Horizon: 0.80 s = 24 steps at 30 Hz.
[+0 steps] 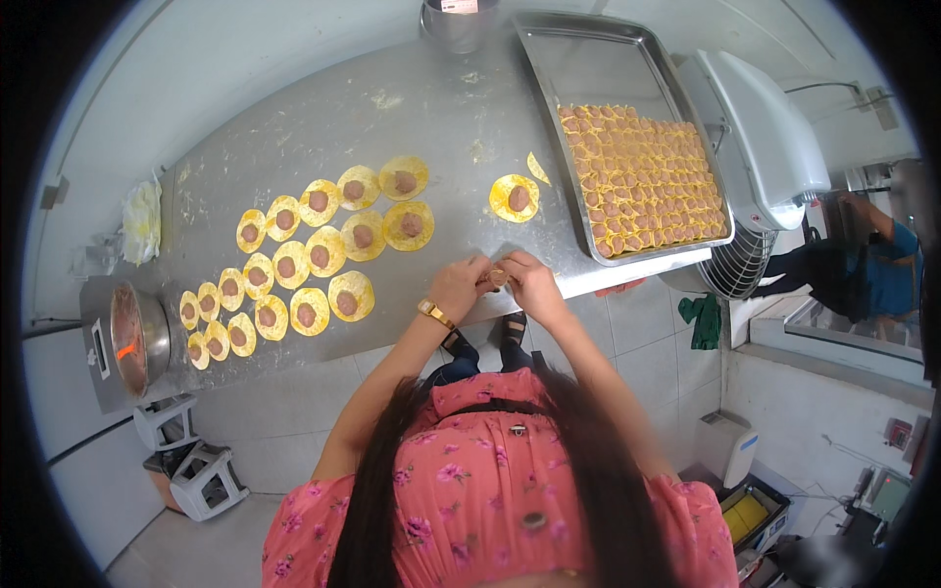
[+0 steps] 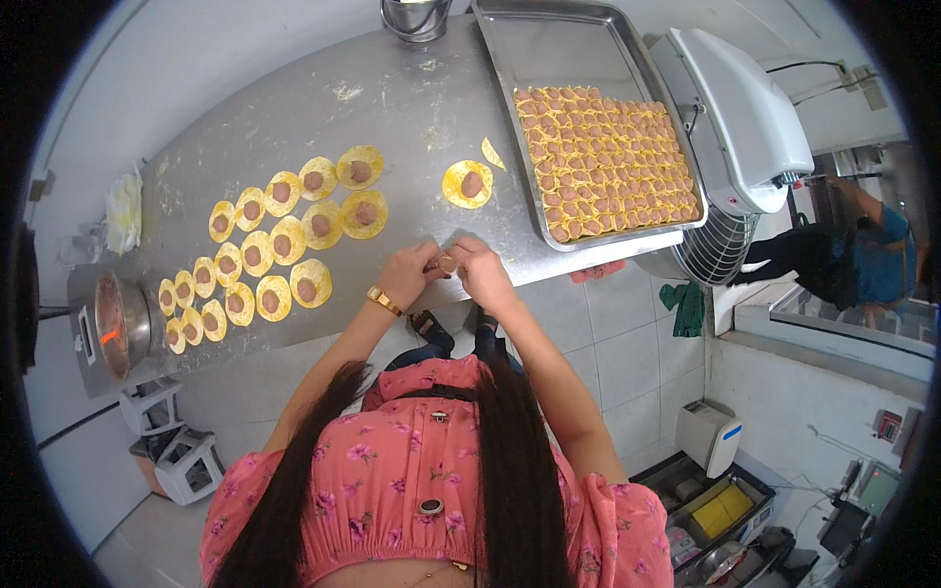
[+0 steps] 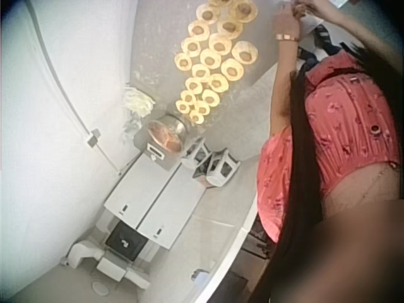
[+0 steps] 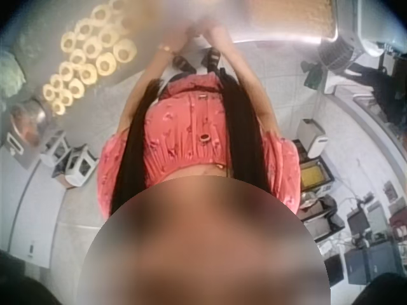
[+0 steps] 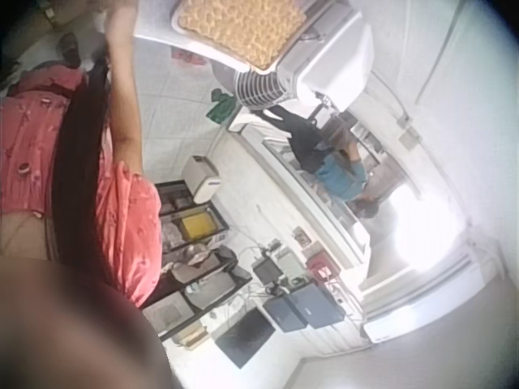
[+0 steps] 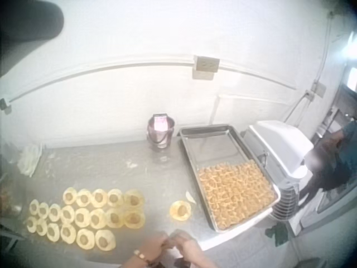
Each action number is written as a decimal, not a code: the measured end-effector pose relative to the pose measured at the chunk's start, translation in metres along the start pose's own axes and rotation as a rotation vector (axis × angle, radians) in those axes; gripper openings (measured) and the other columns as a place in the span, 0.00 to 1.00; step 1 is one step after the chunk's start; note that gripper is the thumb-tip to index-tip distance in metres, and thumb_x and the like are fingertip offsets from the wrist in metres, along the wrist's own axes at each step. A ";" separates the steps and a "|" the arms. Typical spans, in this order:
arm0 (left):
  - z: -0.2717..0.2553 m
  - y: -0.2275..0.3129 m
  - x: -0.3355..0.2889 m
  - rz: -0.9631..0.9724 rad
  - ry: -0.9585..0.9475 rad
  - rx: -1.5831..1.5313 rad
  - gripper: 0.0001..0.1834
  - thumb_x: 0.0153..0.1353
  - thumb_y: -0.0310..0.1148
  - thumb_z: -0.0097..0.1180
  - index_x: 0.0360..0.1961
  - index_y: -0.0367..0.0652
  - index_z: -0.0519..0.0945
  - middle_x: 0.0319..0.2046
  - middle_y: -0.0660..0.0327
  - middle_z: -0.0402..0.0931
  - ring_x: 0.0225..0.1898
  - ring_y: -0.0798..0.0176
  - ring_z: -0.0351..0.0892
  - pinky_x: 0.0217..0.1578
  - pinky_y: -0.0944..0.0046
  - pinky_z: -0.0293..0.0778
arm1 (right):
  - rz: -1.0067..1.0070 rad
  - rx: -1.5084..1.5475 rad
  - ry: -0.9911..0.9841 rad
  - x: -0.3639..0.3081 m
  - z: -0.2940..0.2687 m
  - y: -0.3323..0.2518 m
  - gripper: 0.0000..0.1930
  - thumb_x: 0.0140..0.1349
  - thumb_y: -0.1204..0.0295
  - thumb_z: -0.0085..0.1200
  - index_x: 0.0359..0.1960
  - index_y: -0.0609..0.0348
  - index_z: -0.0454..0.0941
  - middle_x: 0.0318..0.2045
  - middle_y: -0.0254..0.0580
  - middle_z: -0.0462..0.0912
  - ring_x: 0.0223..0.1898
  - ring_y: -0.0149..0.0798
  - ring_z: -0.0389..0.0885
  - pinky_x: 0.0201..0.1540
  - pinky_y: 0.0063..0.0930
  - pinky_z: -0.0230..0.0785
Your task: The person folds small yellow dough circles around a brown filling and places the finished pastries onto a metal tray. Another person works nearby, also handling dough and filling.
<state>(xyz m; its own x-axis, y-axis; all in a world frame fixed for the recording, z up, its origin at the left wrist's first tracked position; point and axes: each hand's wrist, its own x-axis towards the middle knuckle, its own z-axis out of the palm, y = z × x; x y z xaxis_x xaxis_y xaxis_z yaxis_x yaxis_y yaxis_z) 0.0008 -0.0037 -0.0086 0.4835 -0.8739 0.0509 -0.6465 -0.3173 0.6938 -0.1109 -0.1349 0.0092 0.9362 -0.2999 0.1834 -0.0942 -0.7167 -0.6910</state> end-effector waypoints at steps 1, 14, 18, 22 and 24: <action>-0.001 0.001 -0.001 -0.005 -0.003 0.009 0.13 0.48 0.35 0.61 0.31 0.45 0.71 0.23 0.58 0.76 0.28 0.49 0.77 0.27 0.53 0.70 | -0.027 -0.005 0.021 0.001 -0.005 -0.004 0.15 0.42 0.86 0.50 0.35 0.61 0.74 0.34 0.46 0.74 0.40 0.52 0.74 0.40 0.39 0.70; -0.005 0.002 0.001 -0.054 -0.106 -0.110 0.14 0.51 0.42 0.59 0.33 0.48 0.72 0.23 0.57 0.76 0.27 0.49 0.76 0.27 0.52 0.70 | 0.178 0.058 -0.053 -0.002 -0.011 -0.007 0.22 0.39 0.86 0.55 0.41 0.61 0.74 0.36 0.46 0.74 0.40 0.51 0.74 0.41 0.40 0.69; -0.003 0.005 0.008 -0.078 -0.110 -0.051 0.14 0.49 0.41 0.62 0.30 0.46 0.72 0.21 0.57 0.76 0.26 0.50 0.76 0.25 0.54 0.70 | 0.075 0.044 -0.018 0.000 -0.004 -0.002 0.22 0.39 0.85 0.56 0.41 0.62 0.74 0.35 0.47 0.74 0.40 0.52 0.74 0.41 0.39 0.69; -0.001 -0.002 0.008 -0.027 -0.001 -0.146 0.15 0.47 0.40 0.63 0.29 0.45 0.72 0.20 0.57 0.75 0.25 0.51 0.76 0.25 0.55 0.70 | 0.155 0.084 0.012 -0.001 -0.009 -0.010 0.22 0.39 0.85 0.56 0.41 0.62 0.74 0.36 0.47 0.75 0.41 0.52 0.74 0.41 0.38 0.69; 0.001 0.000 0.009 -0.024 -0.045 -0.092 0.15 0.47 0.39 0.64 0.30 0.44 0.73 0.20 0.56 0.75 0.26 0.51 0.76 0.25 0.56 0.70 | 0.183 0.078 -0.003 -0.005 -0.005 -0.006 0.22 0.39 0.85 0.56 0.42 0.62 0.74 0.36 0.47 0.75 0.40 0.52 0.74 0.40 0.38 0.69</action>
<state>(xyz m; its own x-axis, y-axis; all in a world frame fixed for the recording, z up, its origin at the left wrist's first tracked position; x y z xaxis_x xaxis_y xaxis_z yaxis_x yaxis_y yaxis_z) 0.0050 -0.0123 -0.0088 0.4701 -0.8826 0.0026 -0.5767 -0.3049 0.7579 -0.1167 -0.1326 0.0162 0.9068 -0.4189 0.0473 -0.2368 -0.5990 -0.7649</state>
